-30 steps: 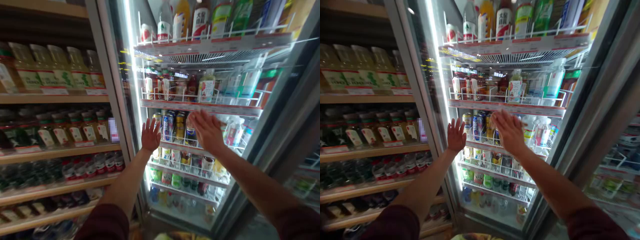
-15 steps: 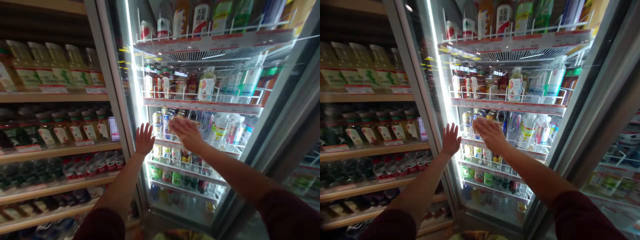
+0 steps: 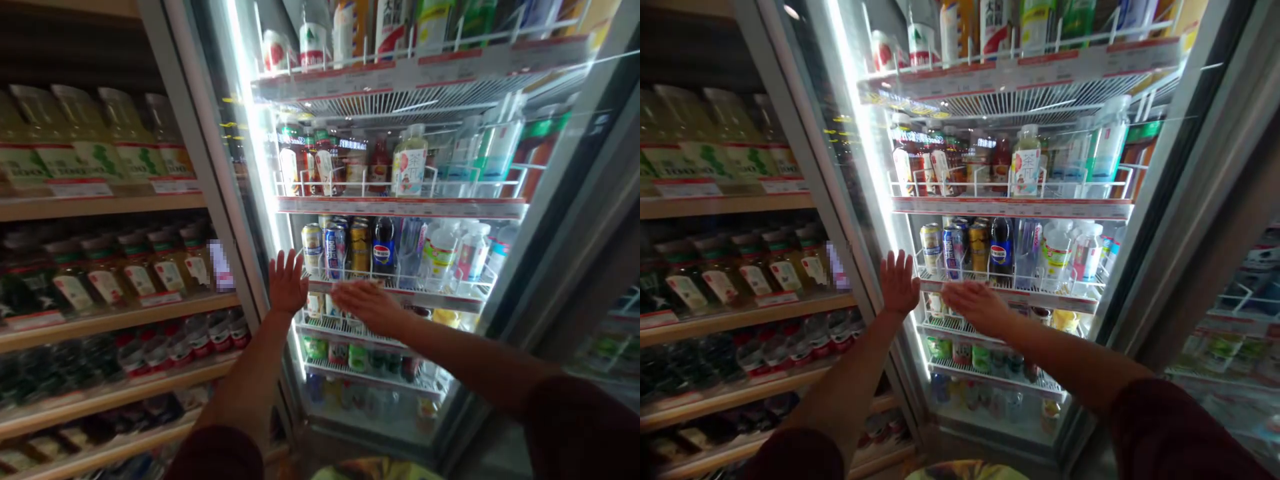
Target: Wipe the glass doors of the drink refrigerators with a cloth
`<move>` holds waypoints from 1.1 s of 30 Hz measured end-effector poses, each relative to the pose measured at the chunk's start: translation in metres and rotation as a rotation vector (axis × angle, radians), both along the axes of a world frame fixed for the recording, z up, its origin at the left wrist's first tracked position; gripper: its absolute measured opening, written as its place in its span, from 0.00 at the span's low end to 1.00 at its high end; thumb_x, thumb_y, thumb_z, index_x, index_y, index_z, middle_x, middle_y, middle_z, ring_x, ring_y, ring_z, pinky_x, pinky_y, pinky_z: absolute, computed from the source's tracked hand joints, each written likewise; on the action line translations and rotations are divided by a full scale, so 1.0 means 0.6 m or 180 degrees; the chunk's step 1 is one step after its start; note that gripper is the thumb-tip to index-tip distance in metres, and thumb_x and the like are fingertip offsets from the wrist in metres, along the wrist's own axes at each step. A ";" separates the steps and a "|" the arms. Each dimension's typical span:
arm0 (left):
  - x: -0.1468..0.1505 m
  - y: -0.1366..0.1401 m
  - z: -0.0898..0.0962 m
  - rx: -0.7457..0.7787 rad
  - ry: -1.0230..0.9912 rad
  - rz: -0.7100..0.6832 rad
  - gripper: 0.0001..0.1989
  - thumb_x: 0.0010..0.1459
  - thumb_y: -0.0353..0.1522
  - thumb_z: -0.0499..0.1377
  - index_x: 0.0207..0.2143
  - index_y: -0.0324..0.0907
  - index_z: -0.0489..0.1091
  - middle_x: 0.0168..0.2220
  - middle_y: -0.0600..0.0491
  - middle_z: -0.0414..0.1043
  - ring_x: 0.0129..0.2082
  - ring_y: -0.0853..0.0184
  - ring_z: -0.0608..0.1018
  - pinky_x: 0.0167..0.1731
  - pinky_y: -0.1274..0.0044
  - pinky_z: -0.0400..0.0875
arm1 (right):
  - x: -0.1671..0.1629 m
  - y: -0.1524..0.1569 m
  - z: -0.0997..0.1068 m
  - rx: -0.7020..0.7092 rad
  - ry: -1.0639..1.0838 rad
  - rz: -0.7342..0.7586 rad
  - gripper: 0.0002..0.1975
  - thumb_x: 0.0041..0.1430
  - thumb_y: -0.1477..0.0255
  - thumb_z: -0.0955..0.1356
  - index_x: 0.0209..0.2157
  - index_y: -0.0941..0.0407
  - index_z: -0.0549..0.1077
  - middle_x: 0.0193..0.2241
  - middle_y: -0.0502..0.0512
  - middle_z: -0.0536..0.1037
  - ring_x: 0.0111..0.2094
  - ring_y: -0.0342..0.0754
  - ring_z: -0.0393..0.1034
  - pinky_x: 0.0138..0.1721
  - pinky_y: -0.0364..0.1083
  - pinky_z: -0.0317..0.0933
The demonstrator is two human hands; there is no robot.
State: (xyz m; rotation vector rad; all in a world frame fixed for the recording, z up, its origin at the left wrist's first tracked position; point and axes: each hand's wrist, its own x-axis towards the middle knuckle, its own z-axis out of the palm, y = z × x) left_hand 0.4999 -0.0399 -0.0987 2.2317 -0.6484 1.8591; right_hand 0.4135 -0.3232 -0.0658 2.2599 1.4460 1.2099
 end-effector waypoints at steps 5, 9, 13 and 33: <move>-0.001 -0.004 0.001 -0.0078 0.0110 -0.0051 0.31 0.72 0.45 0.42 0.72 0.43 0.54 0.70 0.45 0.57 0.75 0.58 0.45 0.74 0.57 0.37 | -0.014 -0.067 0.166 0.1746 -0.0716 -0.1113 0.33 0.69 0.75 0.62 0.72 0.49 0.51 0.72 0.53 0.57 0.74 0.57 0.44 0.71 0.62 0.43; -0.002 -0.004 0.003 -0.0113 0.0263 0.0033 0.32 0.72 0.47 0.41 0.70 0.42 0.57 0.69 0.43 0.59 0.75 0.57 0.44 0.73 0.58 0.37 | -0.033 -0.072 0.043 0.1402 -0.0602 -0.1024 0.30 0.68 0.76 0.62 0.70 0.51 0.59 0.68 0.55 0.64 0.72 0.55 0.51 0.69 0.58 0.44; -0.001 -0.004 0.004 -0.0103 0.0208 -0.0083 0.32 0.72 0.47 0.41 0.71 0.43 0.54 0.71 0.45 0.56 0.75 0.58 0.43 0.74 0.57 0.36 | -0.054 -0.100 -0.077 0.0128 -0.0344 -0.0279 0.27 0.66 0.80 0.59 0.63 0.50 0.69 0.63 0.44 0.72 0.67 0.41 0.60 0.66 0.45 0.51; -0.002 -0.003 0.005 -0.0120 0.0309 -0.0030 0.31 0.71 0.46 0.42 0.68 0.39 0.61 0.69 0.42 0.59 0.75 0.58 0.44 0.73 0.59 0.35 | -0.070 -0.312 -0.017 0.1516 -0.1083 -0.1331 0.29 0.68 0.75 0.63 0.69 0.53 0.60 0.66 0.62 0.68 0.71 0.60 0.52 0.69 0.63 0.49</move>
